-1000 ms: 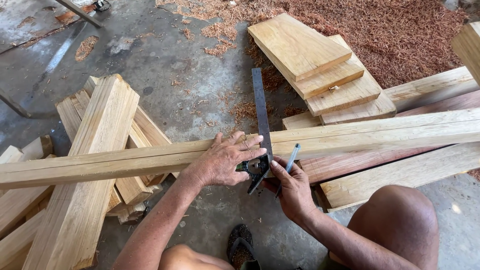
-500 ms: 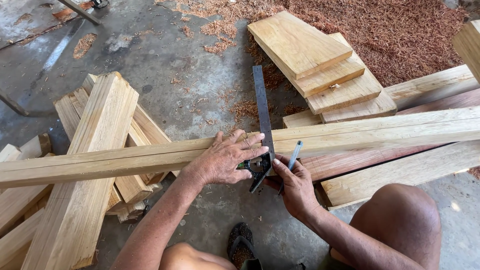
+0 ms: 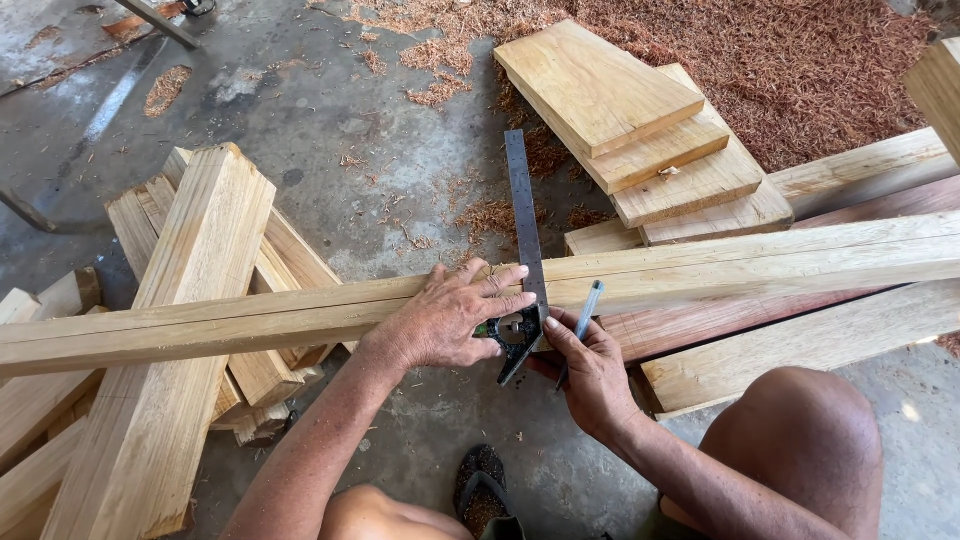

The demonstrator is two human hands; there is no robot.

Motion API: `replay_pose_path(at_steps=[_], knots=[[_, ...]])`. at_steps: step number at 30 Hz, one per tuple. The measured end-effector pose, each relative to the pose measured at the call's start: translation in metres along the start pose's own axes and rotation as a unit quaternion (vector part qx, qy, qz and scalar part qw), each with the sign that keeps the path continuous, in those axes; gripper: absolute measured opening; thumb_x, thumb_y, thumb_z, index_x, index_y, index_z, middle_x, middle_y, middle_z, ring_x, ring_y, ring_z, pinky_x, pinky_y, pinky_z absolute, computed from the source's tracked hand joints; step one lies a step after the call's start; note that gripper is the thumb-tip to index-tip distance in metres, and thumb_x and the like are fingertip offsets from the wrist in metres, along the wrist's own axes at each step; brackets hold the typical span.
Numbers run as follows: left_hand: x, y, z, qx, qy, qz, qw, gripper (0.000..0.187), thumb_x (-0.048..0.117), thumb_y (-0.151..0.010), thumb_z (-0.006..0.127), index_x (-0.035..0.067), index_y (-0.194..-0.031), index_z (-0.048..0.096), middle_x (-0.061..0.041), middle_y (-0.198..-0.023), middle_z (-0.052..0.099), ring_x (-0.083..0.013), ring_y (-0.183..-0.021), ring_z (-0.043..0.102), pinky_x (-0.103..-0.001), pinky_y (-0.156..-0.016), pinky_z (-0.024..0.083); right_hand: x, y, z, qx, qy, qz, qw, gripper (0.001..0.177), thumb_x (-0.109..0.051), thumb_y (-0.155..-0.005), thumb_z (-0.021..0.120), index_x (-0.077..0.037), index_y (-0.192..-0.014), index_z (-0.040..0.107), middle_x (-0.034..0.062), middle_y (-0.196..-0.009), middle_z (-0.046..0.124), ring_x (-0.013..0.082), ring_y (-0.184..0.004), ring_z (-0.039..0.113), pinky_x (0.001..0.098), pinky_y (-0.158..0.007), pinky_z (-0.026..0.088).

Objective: Use a combination square and a pen to measure and mark cutting lines on a wooden beam.

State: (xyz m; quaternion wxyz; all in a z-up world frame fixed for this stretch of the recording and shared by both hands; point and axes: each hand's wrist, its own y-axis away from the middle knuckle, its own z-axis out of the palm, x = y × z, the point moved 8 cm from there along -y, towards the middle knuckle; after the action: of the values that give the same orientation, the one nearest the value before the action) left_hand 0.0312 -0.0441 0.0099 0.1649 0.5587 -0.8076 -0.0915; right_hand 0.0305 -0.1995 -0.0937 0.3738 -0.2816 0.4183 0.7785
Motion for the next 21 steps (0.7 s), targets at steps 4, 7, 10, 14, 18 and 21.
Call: replay_pose_path(at_steps=[4, 7, 10, 14, 18, 21], knots=[[-0.001, -0.0014, 0.0025, 0.003, 0.0, 0.004, 1.0, 0.079, 0.045, -0.083, 0.08, 0.042, -0.151, 0.04, 0.01, -0.167, 0.018, -0.0366, -0.149, 0.024, -0.072, -0.117, 0.021, -0.0004, 0.0001, 0.0, -0.004, -0.004, -0.006, 1.0, 0.032, -0.019, -0.1, 0.061, -0.006, -0.128, 0.066, 0.0065, -0.109, 0.073, 0.0176, -0.091, 0.07, 0.0395, -0.083, 0.061], [-0.0005, -0.0006, 0.001, -0.001, -0.003, 0.004, 1.0, 0.079, 0.045, -0.084, 0.079, 0.042, -0.152, 0.04, 0.01, -0.167, 0.018, -0.0367, -0.15, 0.025, -0.072, -0.117, 0.022, 0.0003, -0.0008, -0.001, -0.004, -0.01, -0.009, 1.0, 0.032, -0.019, -0.1, 0.061, -0.005, -0.128, 0.065, 0.0068, -0.109, 0.073, 0.0178, -0.091, 0.071, 0.0398, -0.083, 0.062], [-0.0012, -0.0004, 0.0022, 0.002, -0.001, 0.007, 1.0, 0.079, 0.044, -0.084, 0.079, 0.043, -0.152, 0.039, 0.011, -0.167, 0.017, -0.0376, -0.15, 0.024, -0.073, -0.117, 0.019, 0.0006, -0.0015, -0.0014, -0.008, -0.007, -0.014, 1.0, 0.032, -0.019, -0.1, 0.061, -0.005, -0.128, 0.066, 0.0071, -0.109, 0.073, 0.0179, -0.091, 0.071, 0.0398, -0.083, 0.061], [-0.0011, 0.0002, -0.0003, -0.004, 0.013, 0.003, 1.0, 0.079, 0.041, -0.083, 0.08, 0.043, -0.151, 0.04, 0.011, -0.167, 0.017, -0.0375, -0.15, 0.023, -0.073, -0.117, 0.018, 0.0009, -0.0013, -0.0015, -0.006, -0.005, -0.008, 1.0, 0.032, -0.019, -0.1, 0.061, -0.005, -0.128, 0.066, 0.0069, -0.109, 0.073, 0.0175, -0.09, 0.071, 0.0398, -0.083, 0.061], [-0.0001, 0.0001, -0.0021, -0.001, 0.016, 0.003, 1.0, 0.079, 0.039, -0.083, 0.081, 0.042, -0.151, 0.041, 0.011, -0.167, 0.017, -0.0362, -0.151, 0.025, -0.074, -0.118, 0.018, 0.0018, -0.0022, -0.0027, -0.005, -0.008, -0.004, 1.0, 0.033, -0.019, -0.099, 0.061, -0.006, -0.129, 0.065, 0.0071, -0.109, 0.073, 0.0184, -0.089, 0.07, 0.0397, -0.082, 0.061], [0.0001, -0.0002, -0.0022, -0.008, 0.017, -0.004, 1.0, 0.079, 0.039, -0.083, 0.081, 0.042, -0.151, 0.042, 0.011, -0.167, 0.017, -0.0363, -0.151, 0.025, -0.073, -0.119, 0.018, -0.0025, 0.0012, 0.0013, -0.008, 0.001, -0.006, 1.0, 0.033, -0.021, -0.099, 0.061, -0.006, -0.128, 0.065, 0.0066, -0.108, 0.073, 0.0173, -0.089, 0.07, 0.0387, -0.082, 0.061]])
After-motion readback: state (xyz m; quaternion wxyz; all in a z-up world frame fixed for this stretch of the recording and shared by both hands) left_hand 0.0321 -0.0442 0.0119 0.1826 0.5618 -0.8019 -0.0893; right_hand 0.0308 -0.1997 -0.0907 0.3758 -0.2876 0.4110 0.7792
